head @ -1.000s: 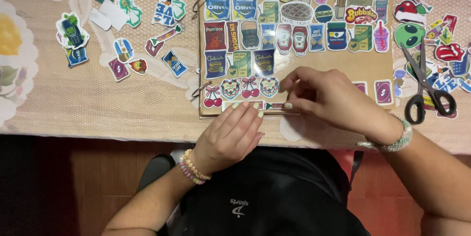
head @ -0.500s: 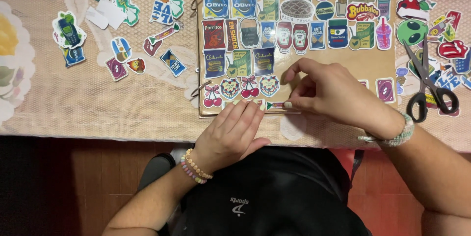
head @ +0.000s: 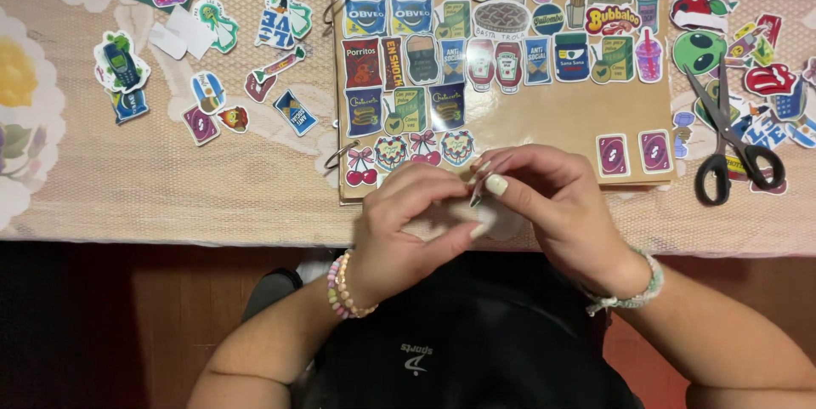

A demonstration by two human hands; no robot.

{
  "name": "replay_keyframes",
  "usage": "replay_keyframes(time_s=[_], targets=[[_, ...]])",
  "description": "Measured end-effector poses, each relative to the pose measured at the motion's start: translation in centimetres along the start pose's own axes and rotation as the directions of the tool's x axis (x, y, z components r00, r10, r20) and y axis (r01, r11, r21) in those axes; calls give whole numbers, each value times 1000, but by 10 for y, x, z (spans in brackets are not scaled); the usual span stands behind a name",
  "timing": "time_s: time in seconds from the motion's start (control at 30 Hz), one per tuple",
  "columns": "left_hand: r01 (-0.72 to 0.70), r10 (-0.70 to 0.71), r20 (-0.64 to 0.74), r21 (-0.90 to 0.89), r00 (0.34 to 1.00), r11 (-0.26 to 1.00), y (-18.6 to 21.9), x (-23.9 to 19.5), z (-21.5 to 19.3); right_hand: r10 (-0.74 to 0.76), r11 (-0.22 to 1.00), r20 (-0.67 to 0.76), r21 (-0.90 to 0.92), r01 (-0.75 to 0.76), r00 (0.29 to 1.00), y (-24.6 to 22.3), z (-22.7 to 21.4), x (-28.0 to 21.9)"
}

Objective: Decorate a cardboard board by peeling and placing various stickers and securing them with tape.

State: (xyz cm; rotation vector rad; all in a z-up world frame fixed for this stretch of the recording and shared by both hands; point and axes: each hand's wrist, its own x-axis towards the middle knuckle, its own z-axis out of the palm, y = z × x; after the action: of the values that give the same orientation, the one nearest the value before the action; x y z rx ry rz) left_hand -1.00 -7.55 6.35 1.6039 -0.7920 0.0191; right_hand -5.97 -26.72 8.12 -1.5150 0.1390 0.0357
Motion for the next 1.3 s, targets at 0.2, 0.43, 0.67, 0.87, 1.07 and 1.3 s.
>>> replay_keyframes(time_s=[0.2, 0.43, 0.67, 0.87, 1.07, 1.3], targets=[[73, -74, 24, 18, 997, 997, -6, -3, 1, -60, 998, -31, 0, 60, 998, 14, 4, -6], [49, -50, 36, 17, 998, 999, -12, 0, -10, -159, 973, -57, -178, 147, 986, 10, -9, -17], [35, -46, 142, 74, 989, 997, -19, 6, -12, -272, 821, -62, -535, 198, 960, -8, -13, -16], [-62, 61, 11, 202, 998, 977, -16, 4, -15, -183, 846, -119, -525, 95, 976, -5, -16, -6], [-339, 387, 76, 652, 919, 678, -28, -24, 2, 34, 892, -302, -421, -165, 953, 14, -18, -6], [-386, 378, 187, 727, 907, 568, -44, -37, 6, -37, 799, -203, -594, -93, 978, 0, -13, 0]])
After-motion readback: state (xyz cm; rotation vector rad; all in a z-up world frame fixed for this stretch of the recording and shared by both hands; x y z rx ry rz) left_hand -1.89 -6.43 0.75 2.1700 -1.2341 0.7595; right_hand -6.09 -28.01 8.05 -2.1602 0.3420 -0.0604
